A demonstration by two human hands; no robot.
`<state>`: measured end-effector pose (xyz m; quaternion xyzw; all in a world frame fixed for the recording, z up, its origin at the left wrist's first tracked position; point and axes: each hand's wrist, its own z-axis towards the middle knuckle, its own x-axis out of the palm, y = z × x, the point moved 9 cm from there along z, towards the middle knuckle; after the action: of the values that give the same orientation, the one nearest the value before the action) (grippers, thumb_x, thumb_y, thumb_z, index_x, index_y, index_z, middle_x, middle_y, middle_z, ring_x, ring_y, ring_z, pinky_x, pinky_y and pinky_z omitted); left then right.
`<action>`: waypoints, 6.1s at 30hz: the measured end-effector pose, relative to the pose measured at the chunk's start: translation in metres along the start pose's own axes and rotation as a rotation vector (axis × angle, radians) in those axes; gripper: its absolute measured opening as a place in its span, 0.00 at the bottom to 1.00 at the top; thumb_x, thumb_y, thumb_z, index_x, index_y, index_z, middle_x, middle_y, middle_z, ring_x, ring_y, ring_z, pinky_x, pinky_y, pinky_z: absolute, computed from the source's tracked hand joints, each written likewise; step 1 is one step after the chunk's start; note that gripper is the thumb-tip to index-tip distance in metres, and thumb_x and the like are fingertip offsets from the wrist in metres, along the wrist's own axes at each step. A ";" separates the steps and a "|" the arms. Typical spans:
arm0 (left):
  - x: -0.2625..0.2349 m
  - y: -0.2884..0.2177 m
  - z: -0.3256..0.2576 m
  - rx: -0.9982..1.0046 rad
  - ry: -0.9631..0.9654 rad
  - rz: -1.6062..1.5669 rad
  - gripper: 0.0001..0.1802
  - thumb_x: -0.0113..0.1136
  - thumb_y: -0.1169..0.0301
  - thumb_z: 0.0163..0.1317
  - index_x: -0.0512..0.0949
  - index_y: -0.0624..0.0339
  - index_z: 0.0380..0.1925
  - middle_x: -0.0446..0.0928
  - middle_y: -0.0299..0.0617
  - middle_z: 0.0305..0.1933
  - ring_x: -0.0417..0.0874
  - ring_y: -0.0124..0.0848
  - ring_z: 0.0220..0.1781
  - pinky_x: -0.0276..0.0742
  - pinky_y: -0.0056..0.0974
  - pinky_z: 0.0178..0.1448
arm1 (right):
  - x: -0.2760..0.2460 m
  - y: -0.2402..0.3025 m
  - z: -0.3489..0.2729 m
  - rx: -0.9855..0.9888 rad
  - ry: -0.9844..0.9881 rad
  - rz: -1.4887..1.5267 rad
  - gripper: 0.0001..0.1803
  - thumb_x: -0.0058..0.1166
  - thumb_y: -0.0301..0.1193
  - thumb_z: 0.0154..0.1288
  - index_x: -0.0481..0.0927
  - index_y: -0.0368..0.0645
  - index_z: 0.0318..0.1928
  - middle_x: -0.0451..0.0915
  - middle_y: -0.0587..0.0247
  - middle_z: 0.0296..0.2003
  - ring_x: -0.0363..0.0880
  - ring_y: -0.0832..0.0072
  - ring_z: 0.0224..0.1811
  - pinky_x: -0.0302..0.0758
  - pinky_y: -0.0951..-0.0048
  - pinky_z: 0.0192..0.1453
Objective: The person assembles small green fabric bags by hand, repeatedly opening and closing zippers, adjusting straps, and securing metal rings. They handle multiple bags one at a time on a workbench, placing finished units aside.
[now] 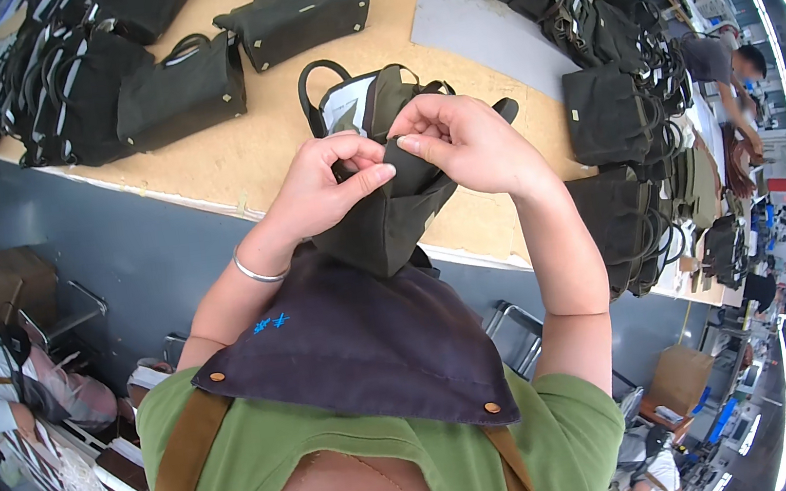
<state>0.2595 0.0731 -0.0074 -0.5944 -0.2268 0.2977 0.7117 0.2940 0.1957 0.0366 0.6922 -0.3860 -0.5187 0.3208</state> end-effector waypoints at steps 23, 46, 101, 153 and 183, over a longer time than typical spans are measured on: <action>-0.033 -0.018 0.019 0.336 0.108 0.738 0.19 0.73 0.51 0.46 0.82 0.47 0.34 0.81 0.28 0.30 0.78 0.29 0.38 0.55 0.46 0.56 | 0.005 -0.006 0.002 -0.041 0.046 -0.228 0.05 0.64 0.26 0.55 0.81 0.40 0.31 0.76 0.62 0.23 0.74 0.73 0.26 0.72 0.72 0.34; 0.062 0.074 0.043 0.152 0.838 0.956 0.10 0.60 0.75 0.51 0.79 0.56 0.35 0.77 0.41 0.39 0.79 0.43 0.46 0.75 0.45 0.50 | -0.016 -0.111 -0.045 -0.102 -0.262 -0.643 0.10 0.58 0.26 0.50 0.82 0.47 0.36 0.79 0.66 0.39 0.74 0.66 0.49 0.71 0.62 0.53; 0.024 0.016 0.015 0.436 0.438 0.926 0.11 0.59 0.75 0.53 0.74 0.50 0.37 0.79 0.34 0.35 0.78 0.33 0.35 0.61 0.38 0.49 | 0.037 -0.092 -0.004 -0.055 -0.300 -0.182 0.05 0.58 0.21 0.53 0.82 0.38 0.33 0.79 0.53 0.31 0.80 0.58 0.34 0.77 0.62 0.41; 0.040 -0.035 0.054 0.298 0.643 0.908 0.11 0.67 0.64 0.54 0.80 0.59 0.31 0.70 0.36 0.38 0.68 0.33 0.45 0.50 0.44 0.57 | -0.001 -0.027 -0.026 -0.095 -0.087 -0.088 0.06 0.54 0.23 0.61 0.82 0.36 0.38 0.81 0.53 0.33 0.80 0.61 0.36 0.75 0.65 0.42; 0.034 -0.032 0.065 0.144 0.659 0.692 0.07 0.66 0.64 0.58 0.77 0.51 0.28 0.78 0.26 0.33 0.75 0.24 0.41 0.48 0.42 0.62 | 0.010 -0.055 -0.022 -0.174 -0.118 0.352 0.11 0.49 0.27 0.69 0.72 0.38 0.27 0.63 0.76 0.18 0.57 0.88 0.22 0.59 0.78 0.24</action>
<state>0.2445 0.1393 0.0355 -0.6469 0.2429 0.3279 0.6442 0.3279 0.2155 -0.0084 0.5522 -0.4727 -0.5257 0.4419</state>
